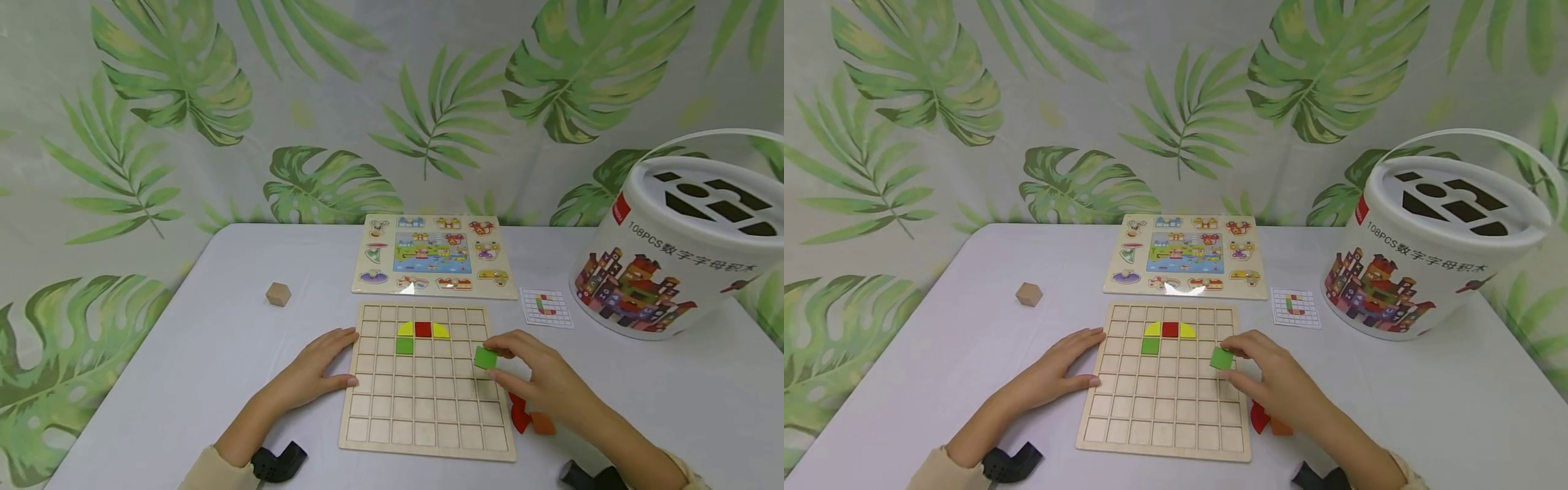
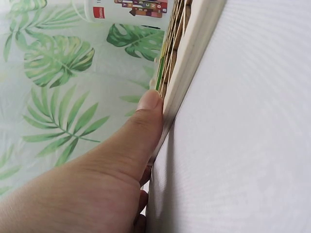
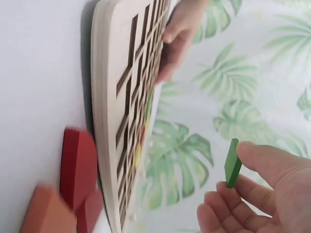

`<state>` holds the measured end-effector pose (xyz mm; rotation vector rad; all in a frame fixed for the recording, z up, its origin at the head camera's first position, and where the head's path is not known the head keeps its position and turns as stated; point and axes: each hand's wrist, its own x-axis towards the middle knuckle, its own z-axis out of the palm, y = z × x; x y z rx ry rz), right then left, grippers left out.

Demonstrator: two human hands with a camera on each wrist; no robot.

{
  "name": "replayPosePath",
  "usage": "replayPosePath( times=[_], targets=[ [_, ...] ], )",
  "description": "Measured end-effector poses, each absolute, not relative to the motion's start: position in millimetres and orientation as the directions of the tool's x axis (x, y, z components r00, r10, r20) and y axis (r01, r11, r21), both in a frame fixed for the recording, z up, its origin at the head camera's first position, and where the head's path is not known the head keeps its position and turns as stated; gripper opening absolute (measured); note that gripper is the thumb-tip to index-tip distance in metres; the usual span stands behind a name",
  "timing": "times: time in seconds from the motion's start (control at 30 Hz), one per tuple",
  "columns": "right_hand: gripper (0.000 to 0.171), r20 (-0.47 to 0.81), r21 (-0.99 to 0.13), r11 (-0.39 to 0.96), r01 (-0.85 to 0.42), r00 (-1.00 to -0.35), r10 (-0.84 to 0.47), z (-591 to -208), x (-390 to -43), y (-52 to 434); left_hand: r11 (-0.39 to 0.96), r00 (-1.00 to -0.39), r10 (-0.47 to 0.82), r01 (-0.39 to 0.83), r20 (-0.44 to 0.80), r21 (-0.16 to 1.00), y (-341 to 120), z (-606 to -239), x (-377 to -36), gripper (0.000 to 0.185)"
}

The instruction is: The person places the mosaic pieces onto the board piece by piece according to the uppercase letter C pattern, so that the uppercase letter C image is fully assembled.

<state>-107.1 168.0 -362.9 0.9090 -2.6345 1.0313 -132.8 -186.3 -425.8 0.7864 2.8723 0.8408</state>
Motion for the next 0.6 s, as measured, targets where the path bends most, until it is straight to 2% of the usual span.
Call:
replayPosePath(
  times=[0.27,0.6],
  targets=[
    [0.029,0.258,-0.673,0.494,-0.55,-0.801,-0.541,-381,-120,129,0.721,-0.869,0.486,0.459,0.094,0.518,-186,-426,-133,0.072],
    [0.027,0.197,-0.7,0.483,-0.526,-0.793,-0.577,-399,-125,101,0.725,-0.874,0.477,0.451,0.093,0.521,-186,-426,-133,0.072]
  ],
)
